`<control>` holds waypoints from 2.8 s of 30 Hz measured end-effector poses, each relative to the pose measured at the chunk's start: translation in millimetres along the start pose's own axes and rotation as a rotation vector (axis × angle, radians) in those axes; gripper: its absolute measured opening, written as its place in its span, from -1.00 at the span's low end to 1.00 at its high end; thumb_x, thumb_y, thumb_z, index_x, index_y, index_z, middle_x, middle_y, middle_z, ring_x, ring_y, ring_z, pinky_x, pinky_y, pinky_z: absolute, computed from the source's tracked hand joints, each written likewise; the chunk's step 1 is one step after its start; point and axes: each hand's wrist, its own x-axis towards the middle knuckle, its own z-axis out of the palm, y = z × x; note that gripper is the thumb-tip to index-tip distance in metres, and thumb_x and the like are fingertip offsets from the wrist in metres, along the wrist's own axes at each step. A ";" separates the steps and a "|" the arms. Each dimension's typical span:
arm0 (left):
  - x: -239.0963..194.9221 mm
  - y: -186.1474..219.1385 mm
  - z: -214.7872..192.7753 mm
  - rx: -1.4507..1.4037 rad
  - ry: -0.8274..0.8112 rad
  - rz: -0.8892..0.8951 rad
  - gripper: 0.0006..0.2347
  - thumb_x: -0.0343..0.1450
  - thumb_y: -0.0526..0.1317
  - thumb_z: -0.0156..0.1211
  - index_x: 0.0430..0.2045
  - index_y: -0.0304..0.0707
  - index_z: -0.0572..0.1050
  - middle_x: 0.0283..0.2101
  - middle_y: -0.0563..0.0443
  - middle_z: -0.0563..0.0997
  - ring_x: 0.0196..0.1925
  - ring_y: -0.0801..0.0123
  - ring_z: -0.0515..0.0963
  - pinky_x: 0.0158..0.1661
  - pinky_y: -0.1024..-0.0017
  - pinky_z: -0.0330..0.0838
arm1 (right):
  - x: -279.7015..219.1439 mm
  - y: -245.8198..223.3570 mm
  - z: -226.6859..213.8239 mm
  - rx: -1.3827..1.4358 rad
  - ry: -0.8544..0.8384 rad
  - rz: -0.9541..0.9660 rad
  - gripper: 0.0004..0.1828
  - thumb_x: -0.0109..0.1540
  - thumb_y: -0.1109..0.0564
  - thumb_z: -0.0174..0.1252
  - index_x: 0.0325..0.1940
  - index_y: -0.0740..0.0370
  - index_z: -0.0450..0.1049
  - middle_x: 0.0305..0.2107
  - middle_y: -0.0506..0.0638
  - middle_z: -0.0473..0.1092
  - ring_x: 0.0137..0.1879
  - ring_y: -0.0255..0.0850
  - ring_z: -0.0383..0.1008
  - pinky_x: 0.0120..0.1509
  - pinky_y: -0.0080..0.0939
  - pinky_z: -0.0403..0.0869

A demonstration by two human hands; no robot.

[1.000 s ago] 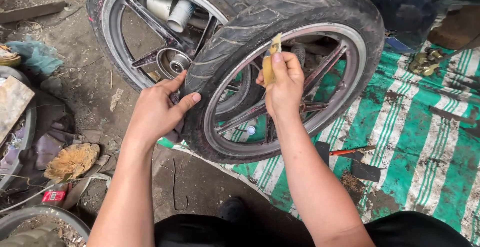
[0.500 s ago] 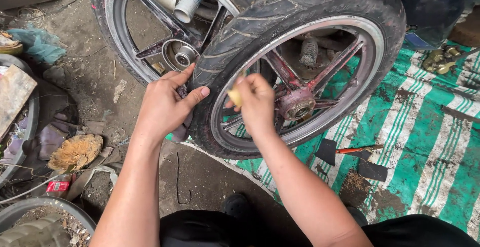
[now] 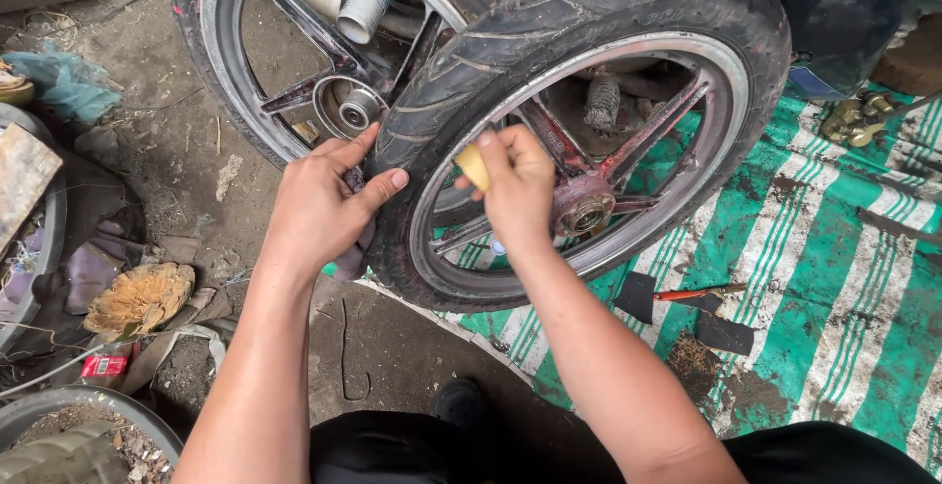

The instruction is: The person scrubs the rim and spokes of a motorcycle wheel using a yellow sponge and a dark cloth. They rotate the wheel to clean different sections, focusing on the metal surfaces.

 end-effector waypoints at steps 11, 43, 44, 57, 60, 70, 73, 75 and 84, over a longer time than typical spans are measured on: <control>1.4 0.0 0.9 -0.003 -0.004 -0.009 -0.44 0.45 0.07 0.50 0.35 -0.10 0.60 0.04 -0.13 0.76 0.13 -0.19 0.72 0.08 -0.06 0.56 | -20.1 12.6 8.7 0.077 0.002 0.027 -0.77 0.49 0.14 0.11 -0.24 0.24 0.43 -0.48 0.26 0.57 -0.56 -0.03 0.66 -0.63 -0.30 0.53; -1.5 4.7 0.9 -0.027 0.008 0.012 -0.42 0.45 0.08 0.52 0.36 -0.14 0.59 0.06 -0.21 0.74 0.16 -0.27 0.70 0.11 -0.12 0.55 | 54.5 -39.0 -44.9 0.013 0.017 -0.116 -0.83 0.50 0.20 0.16 -0.18 0.26 0.45 -0.50 0.24 0.59 -0.57 -0.13 0.65 -0.57 -0.35 0.61; -2.0 6.4 0.8 -0.029 0.005 0.007 -0.43 0.45 0.07 0.51 0.36 -0.14 0.59 0.06 -0.21 0.74 0.16 -0.28 0.70 0.11 -0.12 0.55 | 43.4 -37.4 -32.2 0.031 0.041 -0.083 -0.83 0.49 0.16 0.13 -0.19 0.23 0.44 -0.50 0.21 0.58 -0.59 -0.15 0.63 -0.60 -0.33 0.59; 1.9 3.1 2.2 -0.032 0.000 -0.008 -0.43 0.47 0.06 0.49 0.38 -0.14 0.56 0.07 -0.19 0.74 0.17 -0.24 0.70 0.14 -0.10 0.55 | 63.1 -34.8 -48.3 0.026 0.008 -0.073 -0.84 0.46 0.20 0.14 -0.22 0.24 0.45 -0.48 0.27 0.60 -0.61 -0.09 0.62 -0.61 -0.29 0.58; 0.3 5.2 1.7 -0.029 -0.002 -0.010 -0.43 0.47 0.07 0.49 0.37 -0.14 0.58 0.06 -0.20 0.74 0.17 -0.26 0.70 0.14 -0.11 0.55 | 56.3 -29.2 -42.3 0.091 0.063 -0.036 -0.81 0.51 0.14 0.07 -0.18 0.21 0.42 -0.45 0.20 0.61 -0.61 -0.13 0.62 -0.63 -0.31 0.55; 3.4 2.4 3.4 -0.045 -0.010 -0.036 -0.42 0.46 0.06 0.47 0.38 -0.13 0.56 0.11 -0.23 0.73 0.23 -0.29 0.67 0.18 -0.16 0.53 | 48.3 -23.2 -34.0 -0.053 -0.028 -0.020 -0.79 0.46 0.23 0.13 -0.28 0.27 0.49 -0.51 0.31 0.59 -0.65 -0.04 0.58 -0.63 -0.22 0.55; 3.8 1.7 4.5 -0.043 -0.012 -0.047 -0.42 0.44 0.08 0.49 0.38 -0.09 0.57 0.11 -0.19 0.74 0.23 -0.26 0.68 0.18 -0.14 0.54 | 62.9 -31.0 -47.7 0.086 0.051 0.001 -0.81 0.48 0.15 0.15 -0.21 0.22 0.43 -0.49 0.28 0.61 -0.60 -0.05 0.64 -0.56 -0.26 0.63; 3.1 1.5 4.8 -0.034 -0.025 -0.073 -0.41 0.43 0.08 0.48 0.38 -0.08 0.57 0.13 -0.17 0.73 0.25 -0.23 0.67 0.21 -0.14 0.52 | 42.5 -34.2 -26.5 0.088 0.087 0.067 -0.80 0.50 0.10 0.09 -0.19 0.20 0.41 -0.47 0.22 0.59 -0.62 -0.13 0.59 -0.62 -0.28 0.58; 8.5 -10.1 12.5 -0.051 0.001 -0.065 -0.43 0.46 0.07 0.47 0.39 -0.07 0.56 0.13 -0.16 0.73 0.26 -0.25 0.65 0.20 -0.16 0.52 | 4.6 22.0 -10.4 0.025 -0.164 0.226 -0.75 0.47 0.09 0.24 -0.14 0.35 0.50 -0.42 0.33 0.60 -0.55 0.02 0.66 -0.60 -0.18 0.68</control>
